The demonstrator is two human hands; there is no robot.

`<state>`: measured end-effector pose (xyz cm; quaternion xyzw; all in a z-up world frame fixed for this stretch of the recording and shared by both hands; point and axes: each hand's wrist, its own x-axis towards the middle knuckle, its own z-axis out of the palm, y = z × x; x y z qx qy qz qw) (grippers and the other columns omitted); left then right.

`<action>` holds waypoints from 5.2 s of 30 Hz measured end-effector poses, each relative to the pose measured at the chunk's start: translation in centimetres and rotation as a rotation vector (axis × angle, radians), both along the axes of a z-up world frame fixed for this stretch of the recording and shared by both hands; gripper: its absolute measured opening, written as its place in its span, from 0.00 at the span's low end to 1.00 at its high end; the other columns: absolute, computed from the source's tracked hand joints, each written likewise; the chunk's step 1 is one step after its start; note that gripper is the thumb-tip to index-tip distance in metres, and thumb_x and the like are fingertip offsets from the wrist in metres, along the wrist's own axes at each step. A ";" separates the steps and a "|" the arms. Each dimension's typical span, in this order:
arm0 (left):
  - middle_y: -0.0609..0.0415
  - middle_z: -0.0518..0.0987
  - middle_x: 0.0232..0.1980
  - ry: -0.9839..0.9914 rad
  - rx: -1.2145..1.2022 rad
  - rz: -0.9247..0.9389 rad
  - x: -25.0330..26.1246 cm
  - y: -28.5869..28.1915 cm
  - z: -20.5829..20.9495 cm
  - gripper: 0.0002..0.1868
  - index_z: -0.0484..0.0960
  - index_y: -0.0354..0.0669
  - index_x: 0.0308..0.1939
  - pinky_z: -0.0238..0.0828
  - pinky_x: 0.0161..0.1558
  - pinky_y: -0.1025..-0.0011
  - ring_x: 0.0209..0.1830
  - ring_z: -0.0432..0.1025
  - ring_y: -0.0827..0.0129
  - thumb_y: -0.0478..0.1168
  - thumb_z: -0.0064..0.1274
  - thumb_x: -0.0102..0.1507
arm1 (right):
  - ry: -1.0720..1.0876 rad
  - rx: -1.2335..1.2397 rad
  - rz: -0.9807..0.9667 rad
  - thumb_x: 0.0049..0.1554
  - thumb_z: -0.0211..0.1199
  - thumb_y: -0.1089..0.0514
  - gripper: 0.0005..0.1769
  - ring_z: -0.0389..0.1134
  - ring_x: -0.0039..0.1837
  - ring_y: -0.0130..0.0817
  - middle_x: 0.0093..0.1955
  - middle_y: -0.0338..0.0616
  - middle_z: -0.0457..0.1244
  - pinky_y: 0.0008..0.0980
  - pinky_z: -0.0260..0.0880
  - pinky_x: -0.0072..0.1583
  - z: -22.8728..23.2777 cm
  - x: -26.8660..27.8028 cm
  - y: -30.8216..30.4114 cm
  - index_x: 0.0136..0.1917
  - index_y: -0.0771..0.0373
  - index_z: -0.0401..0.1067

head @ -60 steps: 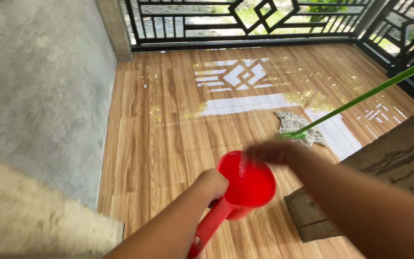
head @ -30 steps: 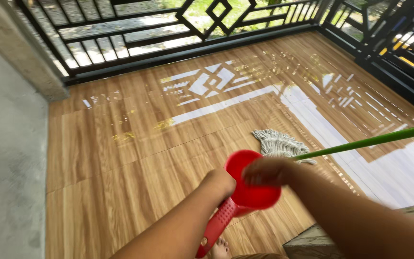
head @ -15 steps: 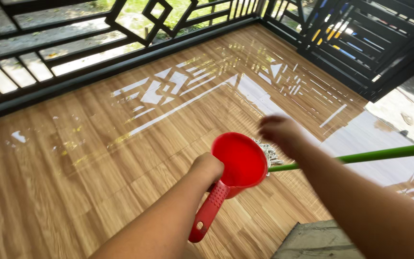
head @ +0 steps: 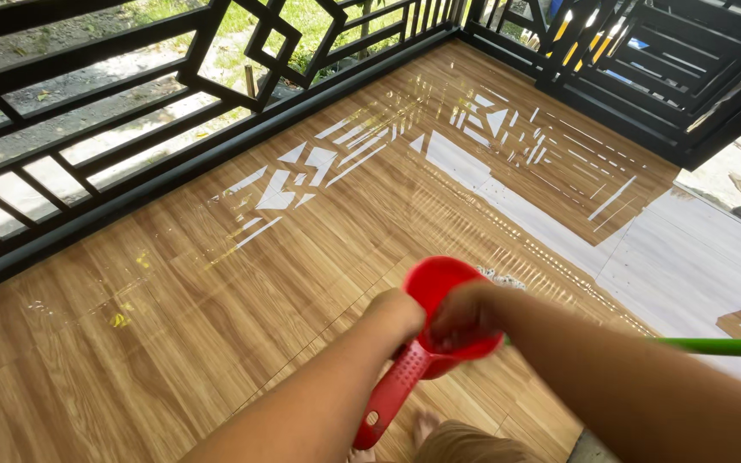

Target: The person pours water from a red dipper onto the floor tiles and then mops the surface using a green mop.

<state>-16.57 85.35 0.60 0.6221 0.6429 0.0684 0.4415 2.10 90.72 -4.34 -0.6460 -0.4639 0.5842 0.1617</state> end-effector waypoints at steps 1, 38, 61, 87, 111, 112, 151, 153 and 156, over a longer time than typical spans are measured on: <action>0.36 0.79 0.56 -0.010 -0.033 0.020 -0.5 0.3 -0.7 0.21 0.75 0.39 0.61 0.76 0.55 0.55 0.55 0.76 0.47 0.38 0.48 0.64 | 0.020 0.019 -0.047 0.55 0.66 0.63 0.22 0.72 0.53 0.35 0.58 0.51 0.68 0.26 0.78 0.52 0.8 0.9 1.3 0.63 0.66 0.72; 0.32 0.84 0.44 -0.154 -0.220 0.248 6.3 20.5 0.5 0.17 0.80 0.28 0.55 0.82 0.29 0.57 0.33 0.83 0.48 0.34 0.45 0.66 | 0.577 0.583 -0.942 0.59 0.65 0.64 0.26 0.61 0.62 0.32 0.61 0.38 0.62 0.40 0.61 0.60 17.7 22.5 30.1 0.66 0.46 0.62; 0.37 0.78 0.61 0.041 -0.107 0.154 6.2 15.2 -1.6 0.24 0.72 0.39 0.65 0.75 0.58 0.57 0.59 0.76 0.48 0.38 0.47 0.64 | -0.058 -0.195 0.500 0.50 0.68 0.65 0.09 0.74 0.41 0.38 0.41 0.53 0.70 0.40 0.78 0.46 -10.2 3.6 16.1 0.46 0.69 0.78; 0.36 0.83 0.47 -0.190 -0.162 1.053 -11.9 -6.7 1.4 0.18 0.78 0.38 0.57 0.83 0.35 0.54 0.40 0.82 0.47 0.36 0.47 0.64 | -0.166 0.052 1.296 0.54 0.63 0.69 0.14 0.73 0.40 0.33 0.45 0.52 0.73 0.31 0.75 0.42 -0.1 -25.1 3.2 0.54 0.64 0.78; 0.34 0.84 0.50 -0.052 -0.205 0.349 0.1 9.7 -1.9 0.19 0.80 0.35 0.59 0.84 0.38 0.57 0.42 0.83 0.48 0.36 0.46 0.66 | -0.067 0.574 -0.925 0.55 0.59 0.71 0.16 0.70 0.45 0.37 0.51 0.54 0.68 0.32 0.74 0.43 3.5 13.8 11.9 0.57 0.68 0.76; 0.33 0.84 0.50 -0.067 -0.190 0.323 0.7 10.3 -2.1 0.19 0.82 0.35 0.58 0.83 0.40 0.56 0.43 0.82 0.48 0.36 0.46 0.65 | 0.018 0.645 -0.738 0.53 0.61 0.71 0.13 0.71 0.40 0.34 0.46 0.49 0.69 0.31 0.74 0.40 3.3 11.2 11.0 0.53 0.68 0.75; 0.33 0.83 0.49 0.037 -0.217 -0.269 2.9 30.8 -1.6 0.16 0.80 0.33 0.54 0.84 0.37 0.53 0.42 0.83 0.46 0.35 0.45 0.65 | -0.725 -0.044 -1.015 0.51 0.78 0.61 0.52 0.64 0.67 0.58 0.73 0.65 0.56 0.55 0.73 0.59 8.0 25.4 14.5 0.80 0.62 0.51; 0.33 0.82 0.49 0.033 -0.190 -0.244 1.7 32.2 -1.4 0.17 0.78 0.33 0.55 0.83 0.37 0.53 0.42 0.82 0.46 0.34 0.45 0.65 | -0.486 -0.059 -1.093 0.49 0.75 0.65 0.45 0.63 0.69 0.53 0.72 0.59 0.59 0.42 0.72 0.63 6.8 24.4 14.7 0.77 0.50 0.63; 0.31 0.84 0.47 -0.003 -0.222 -0.212 1.4 34.6 -1.3 0.17 0.80 0.30 0.54 0.82 0.34 0.54 0.38 0.83 0.46 0.34 0.44 0.65 | -0.354 -0.022 -1.001 0.49 0.73 0.65 0.37 0.67 0.66 0.49 0.66 0.58 0.66 0.41 0.74 0.62 3.8 19.7 14.7 0.72 0.55 0.70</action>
